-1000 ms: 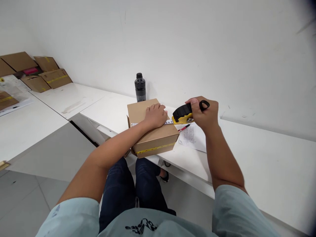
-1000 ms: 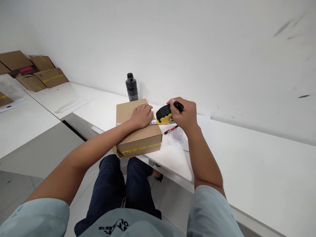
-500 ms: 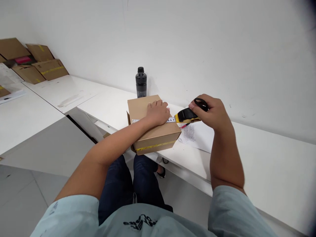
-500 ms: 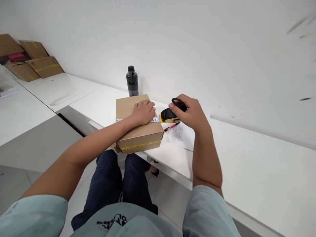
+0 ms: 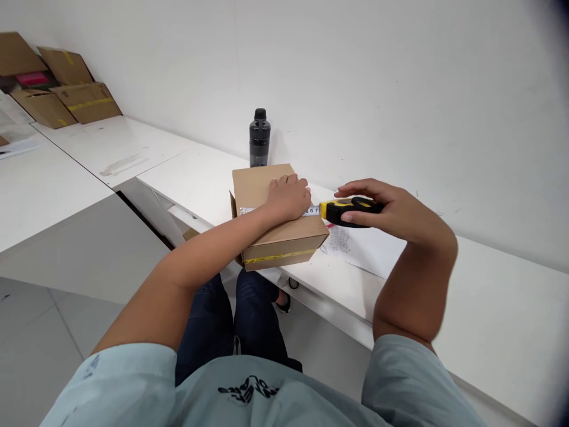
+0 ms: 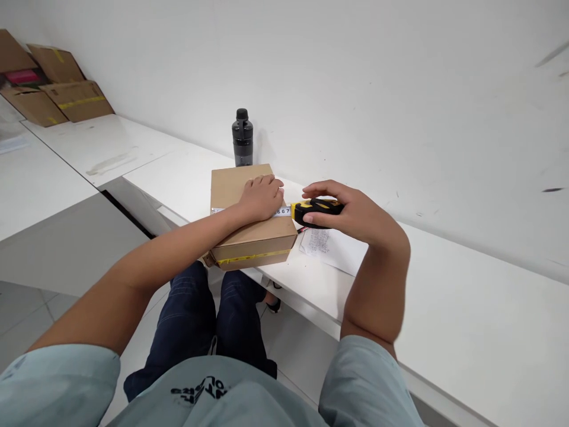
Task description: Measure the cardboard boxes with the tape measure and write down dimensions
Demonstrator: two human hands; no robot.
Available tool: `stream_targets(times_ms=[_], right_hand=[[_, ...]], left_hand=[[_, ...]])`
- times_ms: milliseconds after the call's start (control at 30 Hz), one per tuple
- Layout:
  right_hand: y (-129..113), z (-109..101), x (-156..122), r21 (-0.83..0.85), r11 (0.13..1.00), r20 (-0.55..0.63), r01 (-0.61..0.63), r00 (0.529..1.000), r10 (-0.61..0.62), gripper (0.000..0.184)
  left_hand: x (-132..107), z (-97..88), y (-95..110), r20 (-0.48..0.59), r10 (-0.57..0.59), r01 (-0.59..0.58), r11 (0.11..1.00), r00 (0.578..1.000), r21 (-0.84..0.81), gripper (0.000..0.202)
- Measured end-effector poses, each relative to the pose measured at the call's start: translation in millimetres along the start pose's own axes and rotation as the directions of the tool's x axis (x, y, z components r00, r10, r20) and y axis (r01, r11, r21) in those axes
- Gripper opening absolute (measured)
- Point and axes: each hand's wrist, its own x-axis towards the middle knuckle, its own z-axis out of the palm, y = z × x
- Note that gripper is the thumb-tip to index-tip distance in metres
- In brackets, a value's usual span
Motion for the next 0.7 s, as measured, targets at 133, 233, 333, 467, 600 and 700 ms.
stream_targets(times_ms=[133, 233, 333, 467, 600, 700], right_hand=[[1.1, 0.7, -1.9, -0.035, 0.999, -0.011, 0.005, 1.000, -0.005, 0.056], [-0.8, 2.1, -3.7, -0.081, 0.997, -0.011, 0.001, 1.000, -0.002, 0.057], [-2.8, 3.2, -5.6, -0.124, 0.992, -0.013, -0.002, 1.000, 0.000, 0.060], [-2.2, 4.3, -7.2, -0.140, 0.990, -0.019, 0.027, 0.999, -0.030, 0.061], [-1.2, 4.5, -8.8, -0.145, 0.989, -0.016, 0.041, 0.999, -0.044, 0.059], [-0.6, 3.4, -8.5, -0.147, 0.988, -0.022, 0.043, 0.999, -0.047, 0.063]], left_hand=[[-1.3, -1.8, 0.8, 0.008, -0.005, 0.005, 1.000, 1.000, 0.006, 0.045], [-0.9, -1.8, 0.6, 0.006, 0.000, 0.000, 1.000, 1.000, 0.010, 0.046], [-0.2, -1.1, 0.5, -0.004, 0.005, -0.005, 1.000, 1.000, 0.012, 0.047], [-0.1, -0.8, 0.6, -0.015, 0.009, -0.009, 1.000, 1.000, 0.013, 0.046], [-0.3, -0.1, 0.4, -0.014, 0.009, -0.009, 1.000, 1.000, 0.002, 0.047], [0.0, 0.7, 0.2, -0.014, 0.010, -0.010, 1.000, 1.000, -0.012, 0.048]])
